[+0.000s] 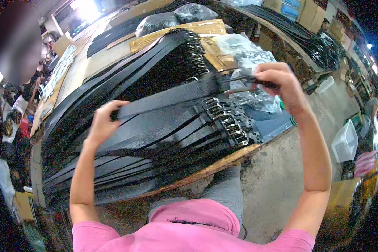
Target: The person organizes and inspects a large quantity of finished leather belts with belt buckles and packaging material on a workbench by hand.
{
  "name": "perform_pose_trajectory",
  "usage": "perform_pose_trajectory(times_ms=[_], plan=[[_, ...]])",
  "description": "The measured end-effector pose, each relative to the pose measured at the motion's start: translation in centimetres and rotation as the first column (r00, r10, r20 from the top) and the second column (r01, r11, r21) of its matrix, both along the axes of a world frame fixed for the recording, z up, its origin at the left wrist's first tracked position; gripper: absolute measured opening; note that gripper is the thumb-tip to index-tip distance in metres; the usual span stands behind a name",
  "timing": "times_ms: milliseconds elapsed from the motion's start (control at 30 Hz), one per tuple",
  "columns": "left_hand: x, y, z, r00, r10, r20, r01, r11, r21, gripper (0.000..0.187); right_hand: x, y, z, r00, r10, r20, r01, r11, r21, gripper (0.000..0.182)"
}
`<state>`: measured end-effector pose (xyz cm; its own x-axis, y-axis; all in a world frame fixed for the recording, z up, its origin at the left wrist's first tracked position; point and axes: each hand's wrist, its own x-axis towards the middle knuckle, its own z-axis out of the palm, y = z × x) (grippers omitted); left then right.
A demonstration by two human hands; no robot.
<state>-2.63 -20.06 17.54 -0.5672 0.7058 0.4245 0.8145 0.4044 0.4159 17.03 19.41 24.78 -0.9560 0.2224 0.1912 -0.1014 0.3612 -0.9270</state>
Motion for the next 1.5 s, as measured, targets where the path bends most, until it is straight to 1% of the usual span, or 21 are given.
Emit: perform_pose_trajectory(times_ms=[100,167,267,367,433,500,567,667,800,900,967,1000,1033,1067,1100,1167,1233,1267,1367,1433,1500], plan=[[-4.0,-11.1,0.2,0.88,0.332,-0.339,-0.39,0.914,-0.116,0.043,0.0,3.4,-0.5,0.986,-0.169,0.0,0.169,0.984,-0.054,0.027],[-6.3,-20.7,0.2,0.747,0.493,-0.445,-0.592,0.798,-0.11,0.041,-0.2,5.2,-0.5,0.985,-0.162,0.065,0.161,0.987,0.032,0.027],[-7.0,-35.1,1.7,0.464,0.698,-0.545,-0.861,0.499,-0.095,0.04,-0.8,6.8,-0.7,0.986,-0.155,0.054,0.161,0.978,-0.136,0.023],[-6.8,-47.3,4.4,0.328,0.85,-0.413,-0.943,0.321,-0.088,0.046,-2.6,7.4,-2.5,0.953,-0.301,0.041,0.304,0.935,-0.182,0.025],[-6.9,-57.0,5.9,0.256,0.849,-0.462,-0.959,0.283,-0.012,0.055,-4.0,9.1,-4.3,0.982,-0.15,0.119,0.161,0.982,-0.095,0.024],[-5.9,-63.0,7.6,0.336,0.886,-0.32,-0.917,0.386,0.105,0.054,-5.3,6.7,-5.3,0.978,-0.124,0.169,0.134,0.99,-0.045,0.024],[-7.7,-77.1,9.0,0.36,0.73,-0.58,-0.92,0.38,-0.094,0.059,-6.5,5.5,-6.6,0.96,-0.048,0.275,0.053,0.999,-0.007,0.026],[-3.4,-75.4,9.7,0.014,0.748,-0.664,-1.0,0.016,-0.003,0.061,-8.1,2.3,-8.5,0.94,0.036,0.339,-0.055,0.997,0.048,0.031],[-2.3,-77.7,5.3,-0.098,0.699,-0.709,-0.993,-0.11,0.029,0.064,-9.7,0.3,-10.3,0.905,0.113,0.41,-0.156,0.985,0.072,0.036],[-4.5,-80.2,-2.7,-0.062,0.683,-0.728,-0.99,0.05,0.131,0.066,-10.2,0.6,-12.0,0.887,0.083,0.454,-0.139,0.986,0.09,0.036],[-4.4,-76.6,-9.8,0.091,0.885,-0.456,-0.936,0.233,0.264,0.07,-10.4,1.7,-13.2,0.89,0.086,0.449,-0.208,0.951,0.231,0.037],[-3.2,-74.0,-12.4,0.06,0.835,-0.547,-0.997,0.027,-0.068,0.066,-9.9,1.6,-12.7,0.868,0.061,0.492,-0.235,0.924,0.3,0.038],[-1.8,-71.7,-14.9,0.074,0.767,-0.638,-0.908,-0.213,-0.361,0.062,-9.7,1.1,-12.1,0.846,0.029,0.533,-0.261,0.893,0.367,0.039],[-0.9,-69.8,-17.1,0.082,0.787,-0.611,-0.833,-0.282,-0.476,0.061,-9.3,0.8,-11.5,0.818,-0.008,0.576,-0.233,0.91,0.343,0.04],[0.0,-68.2,-18.3,0.078,0.824,-0.561,-0.805,-0.28,-0.523,0.06,-9.1,1.0,-10.9,0.799,0.001,0.601,-0.279,0.886,0.369,0.041],[1.6,-66.0,-19.4,0.063,0.861,-0.504,-0.765,-0.283,-0.579,0.057,-8.8,2.4,-10.8,0.895,0.02,0.446,-0.266,0.826,0.496,0.038],[2.4,-64.3,-19.5,0.054,0.876,-0.479,-0.742,-0.285,-0.606,0.055,-9.5,5.4,-11.8,0.952,-0.092,0.292,-0.054,0.888,0.456,0.038],[2.7,-63.7,-19.4,0.056,0.881,-0.469,-0.736,-0.281,-0.616,0.054,-10.4,7.5,-12.8,0.962,-0.162,0.22,0.037,0.875,0.482,0.027],[2.3,-62.4,-17.7,0.088,0.883,-0.461,-0.753,-0.244,-0.611,0.051,-11.6,12.1,-16.6,0.906,-0.397,0.145,0.131,0.59,0.797,0.02],[1.1,-61.8,-16.0,0.154,0.873,-0.462,-0.788,-0.174,-0.59,0.049,-11.4,13.2,-19.3,0.849,-0.524,0.069,0.188,0.422,0.887,0.021],[-1.6,-61.2,-14.7,0.315,0.83,-0.461,-0.843,0.021,-0.537,0.047,-11.3,13.7,-20.3,0.838,-0.543,0.051,0.192,0.383,0.904,0.015]])
